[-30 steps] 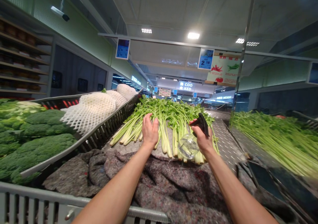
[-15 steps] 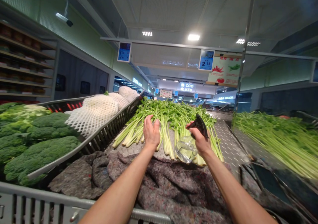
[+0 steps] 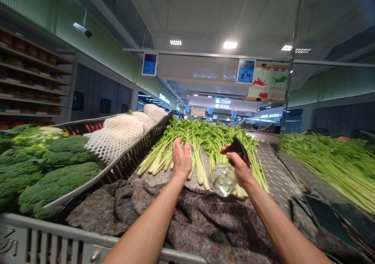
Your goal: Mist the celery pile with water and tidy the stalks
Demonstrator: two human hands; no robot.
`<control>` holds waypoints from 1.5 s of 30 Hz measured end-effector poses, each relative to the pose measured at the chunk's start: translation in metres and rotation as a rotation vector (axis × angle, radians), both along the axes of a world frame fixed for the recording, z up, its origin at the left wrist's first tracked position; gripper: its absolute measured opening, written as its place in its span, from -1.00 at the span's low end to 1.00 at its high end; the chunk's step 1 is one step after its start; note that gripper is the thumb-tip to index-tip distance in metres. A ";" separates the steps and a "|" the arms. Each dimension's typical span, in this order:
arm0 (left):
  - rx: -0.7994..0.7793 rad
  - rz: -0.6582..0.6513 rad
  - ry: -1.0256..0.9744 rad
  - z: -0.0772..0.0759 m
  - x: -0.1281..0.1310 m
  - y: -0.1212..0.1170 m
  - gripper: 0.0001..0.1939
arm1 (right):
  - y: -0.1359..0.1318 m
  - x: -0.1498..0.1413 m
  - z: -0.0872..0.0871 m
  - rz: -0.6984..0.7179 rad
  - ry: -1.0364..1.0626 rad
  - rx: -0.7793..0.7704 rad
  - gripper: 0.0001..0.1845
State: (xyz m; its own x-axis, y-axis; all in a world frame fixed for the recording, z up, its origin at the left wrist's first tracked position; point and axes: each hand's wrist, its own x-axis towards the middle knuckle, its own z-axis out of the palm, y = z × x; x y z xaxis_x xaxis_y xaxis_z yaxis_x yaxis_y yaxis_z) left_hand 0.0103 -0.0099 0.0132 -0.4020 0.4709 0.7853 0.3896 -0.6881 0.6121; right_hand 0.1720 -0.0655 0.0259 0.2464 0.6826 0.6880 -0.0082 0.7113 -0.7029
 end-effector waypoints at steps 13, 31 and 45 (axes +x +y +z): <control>-0.023 0.010 -0.027 -0.001 -0.001 0.001 -0.67 | -0.008 -0.015 -0.010 0.046 -0.395 0.003 -0.71; -0.047 0.008 0.062 -0.007 0.003 0.003 -0.65 | -0.002 -0.016 -0.008 -0.147 -0.279 -0.011 -0.74; -0.026 0.014 0.105 -0.003 0.002 0.002 -0.62 | 0.012 0.040 0.004 -0.541 -0.006 -0.093 -0.70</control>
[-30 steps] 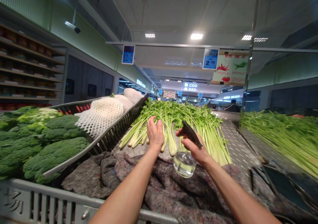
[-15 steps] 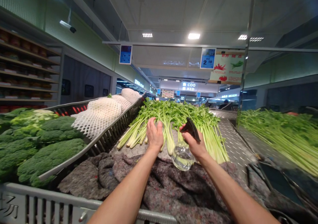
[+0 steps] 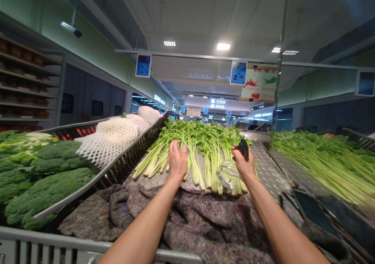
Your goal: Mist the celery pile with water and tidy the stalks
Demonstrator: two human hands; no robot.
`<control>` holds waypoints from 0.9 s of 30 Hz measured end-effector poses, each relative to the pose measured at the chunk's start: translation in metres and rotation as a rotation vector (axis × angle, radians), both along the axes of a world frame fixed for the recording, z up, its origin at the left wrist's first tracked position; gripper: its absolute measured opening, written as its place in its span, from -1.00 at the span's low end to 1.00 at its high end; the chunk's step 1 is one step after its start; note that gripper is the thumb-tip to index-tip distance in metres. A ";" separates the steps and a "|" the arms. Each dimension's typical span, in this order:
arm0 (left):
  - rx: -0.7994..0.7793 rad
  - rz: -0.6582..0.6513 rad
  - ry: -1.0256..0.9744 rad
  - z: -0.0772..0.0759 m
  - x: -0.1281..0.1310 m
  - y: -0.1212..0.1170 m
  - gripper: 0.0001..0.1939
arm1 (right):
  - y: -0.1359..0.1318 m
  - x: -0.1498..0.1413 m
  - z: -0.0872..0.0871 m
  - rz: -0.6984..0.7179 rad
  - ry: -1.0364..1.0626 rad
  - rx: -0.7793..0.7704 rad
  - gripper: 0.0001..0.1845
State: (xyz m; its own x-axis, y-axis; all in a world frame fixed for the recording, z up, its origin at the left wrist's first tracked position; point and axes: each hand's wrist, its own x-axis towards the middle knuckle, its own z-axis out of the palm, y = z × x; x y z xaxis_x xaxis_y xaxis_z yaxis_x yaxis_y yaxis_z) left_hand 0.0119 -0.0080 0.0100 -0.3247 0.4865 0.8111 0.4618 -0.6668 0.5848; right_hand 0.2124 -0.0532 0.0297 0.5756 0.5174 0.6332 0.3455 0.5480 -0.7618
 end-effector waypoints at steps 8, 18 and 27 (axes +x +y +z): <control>0.093 0.080 0.037 0.007 -0.052 0.011 -0.62 | -0.002 0.031 0.019 -0.057 -0.001 -0.057 -0.70; 0.066 0.071 -0.009 -0.014 -0.069 0.019 -0.61 | -0.005 0.004 0.001 -0.213 -0.064 0.012 -0.67; 0.087 0.000 0.049 -0.016 -0.065 0.016 -0.61 | -0.005 0.004 0.020 -0.203 -0.009 -0.046 -0.70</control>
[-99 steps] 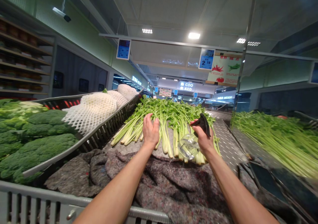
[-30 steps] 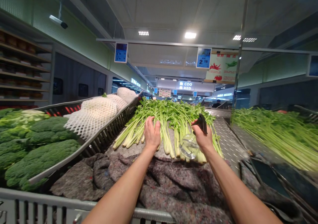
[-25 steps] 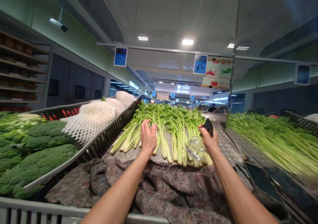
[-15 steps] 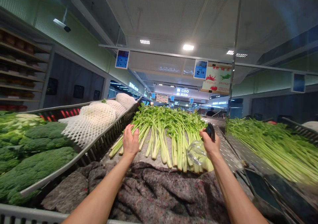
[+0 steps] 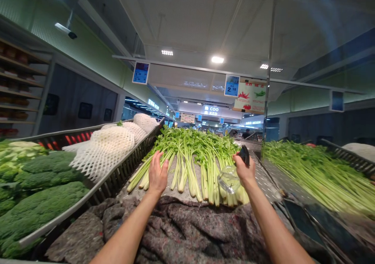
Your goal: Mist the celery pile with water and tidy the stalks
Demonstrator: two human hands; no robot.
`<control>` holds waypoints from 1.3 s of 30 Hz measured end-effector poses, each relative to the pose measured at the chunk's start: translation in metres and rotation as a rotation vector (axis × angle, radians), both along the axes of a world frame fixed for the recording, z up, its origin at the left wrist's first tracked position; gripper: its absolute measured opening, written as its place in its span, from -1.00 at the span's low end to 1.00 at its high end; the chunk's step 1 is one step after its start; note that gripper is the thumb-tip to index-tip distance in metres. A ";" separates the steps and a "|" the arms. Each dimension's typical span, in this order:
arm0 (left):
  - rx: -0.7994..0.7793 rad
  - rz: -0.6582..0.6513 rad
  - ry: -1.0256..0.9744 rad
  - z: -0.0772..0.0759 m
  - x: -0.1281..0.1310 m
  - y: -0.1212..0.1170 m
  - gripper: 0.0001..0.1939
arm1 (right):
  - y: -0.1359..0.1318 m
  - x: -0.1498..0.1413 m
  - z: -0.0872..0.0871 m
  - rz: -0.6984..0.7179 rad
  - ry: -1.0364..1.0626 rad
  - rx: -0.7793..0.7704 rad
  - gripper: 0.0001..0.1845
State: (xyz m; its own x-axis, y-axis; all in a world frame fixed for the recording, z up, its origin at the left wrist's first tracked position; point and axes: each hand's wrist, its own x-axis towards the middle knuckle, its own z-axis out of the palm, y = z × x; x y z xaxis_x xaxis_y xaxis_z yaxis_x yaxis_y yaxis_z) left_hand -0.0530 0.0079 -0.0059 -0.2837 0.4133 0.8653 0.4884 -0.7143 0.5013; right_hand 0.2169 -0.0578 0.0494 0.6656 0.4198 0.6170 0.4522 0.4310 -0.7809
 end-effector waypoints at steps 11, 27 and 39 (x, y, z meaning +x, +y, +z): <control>-0.037 0.042 0.056 0.000 -0.003 0.003 -0.51 | 0.017 -0.022 -0.013 0.091 -0.030 0.000 -0.71; -0.048 0.046 0.065 -0.002 -0.005 0.006 -0.53 | 0.016 -0.047 -0.021 0.260 -0.136 -0.008 -0.73; -0.030 0.061 0.066 -0.001 -0.007 0.009 -0.55 | 0.012 -0.097 0.000 0.337 -0.240 -0.004 -0.82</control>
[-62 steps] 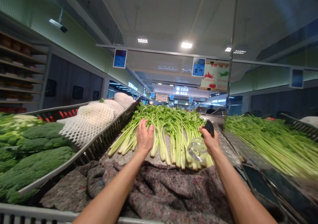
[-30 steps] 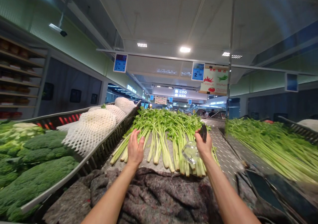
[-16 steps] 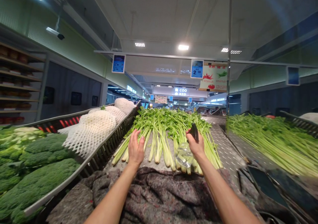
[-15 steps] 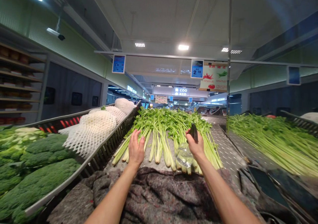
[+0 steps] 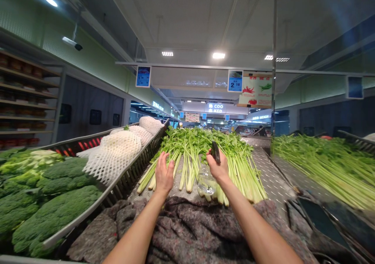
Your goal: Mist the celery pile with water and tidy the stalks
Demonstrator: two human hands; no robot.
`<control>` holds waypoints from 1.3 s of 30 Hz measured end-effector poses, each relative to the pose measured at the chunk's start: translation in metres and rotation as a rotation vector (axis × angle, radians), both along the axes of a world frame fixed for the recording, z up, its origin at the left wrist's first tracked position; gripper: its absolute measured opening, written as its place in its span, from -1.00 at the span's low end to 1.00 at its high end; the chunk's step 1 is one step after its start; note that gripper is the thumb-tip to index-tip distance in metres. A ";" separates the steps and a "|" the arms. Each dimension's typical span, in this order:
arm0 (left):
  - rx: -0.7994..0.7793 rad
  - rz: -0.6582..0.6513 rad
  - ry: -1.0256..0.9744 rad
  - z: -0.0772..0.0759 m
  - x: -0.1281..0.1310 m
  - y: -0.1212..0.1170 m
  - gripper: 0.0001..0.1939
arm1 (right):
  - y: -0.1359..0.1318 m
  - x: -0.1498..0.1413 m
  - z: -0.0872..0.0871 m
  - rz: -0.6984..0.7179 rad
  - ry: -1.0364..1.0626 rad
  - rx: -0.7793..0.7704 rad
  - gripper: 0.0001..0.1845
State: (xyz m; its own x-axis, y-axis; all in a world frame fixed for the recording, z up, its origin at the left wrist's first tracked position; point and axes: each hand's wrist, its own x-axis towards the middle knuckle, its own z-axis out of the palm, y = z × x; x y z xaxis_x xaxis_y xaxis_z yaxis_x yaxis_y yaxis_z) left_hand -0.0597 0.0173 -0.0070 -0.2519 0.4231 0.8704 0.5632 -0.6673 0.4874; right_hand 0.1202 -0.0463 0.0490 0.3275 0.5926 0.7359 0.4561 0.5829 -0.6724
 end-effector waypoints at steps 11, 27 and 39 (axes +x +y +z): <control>0.044 0.000 -0.066 0.002 -0.005 -0.001 -0.58 | 0.001 -0.028 -0.021 0.115 0.013 0.024 -0.76; 0.017 0.032 -0.029 0.004 -0.004 -0.004 -0.55 | -0.009 -0.043 -0.025 0.225 -0.009 0.003 -0.79; 0.025 0.002 -0.012 0.002 -0.001 -0.003 -0.56 | -0.004 -0.021 -0.014 0.148 0.079 0.075 -0.83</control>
State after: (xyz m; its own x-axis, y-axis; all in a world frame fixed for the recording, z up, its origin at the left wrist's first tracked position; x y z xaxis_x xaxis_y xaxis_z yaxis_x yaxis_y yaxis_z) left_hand -0.0602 0.0148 -0.0054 -0.2634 0.4008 0.8775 0.5586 -0.6782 0.4775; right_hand 0.0991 -0.0498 0.0350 0.2993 0.5832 0.7552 0.3087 0.6897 -0.6550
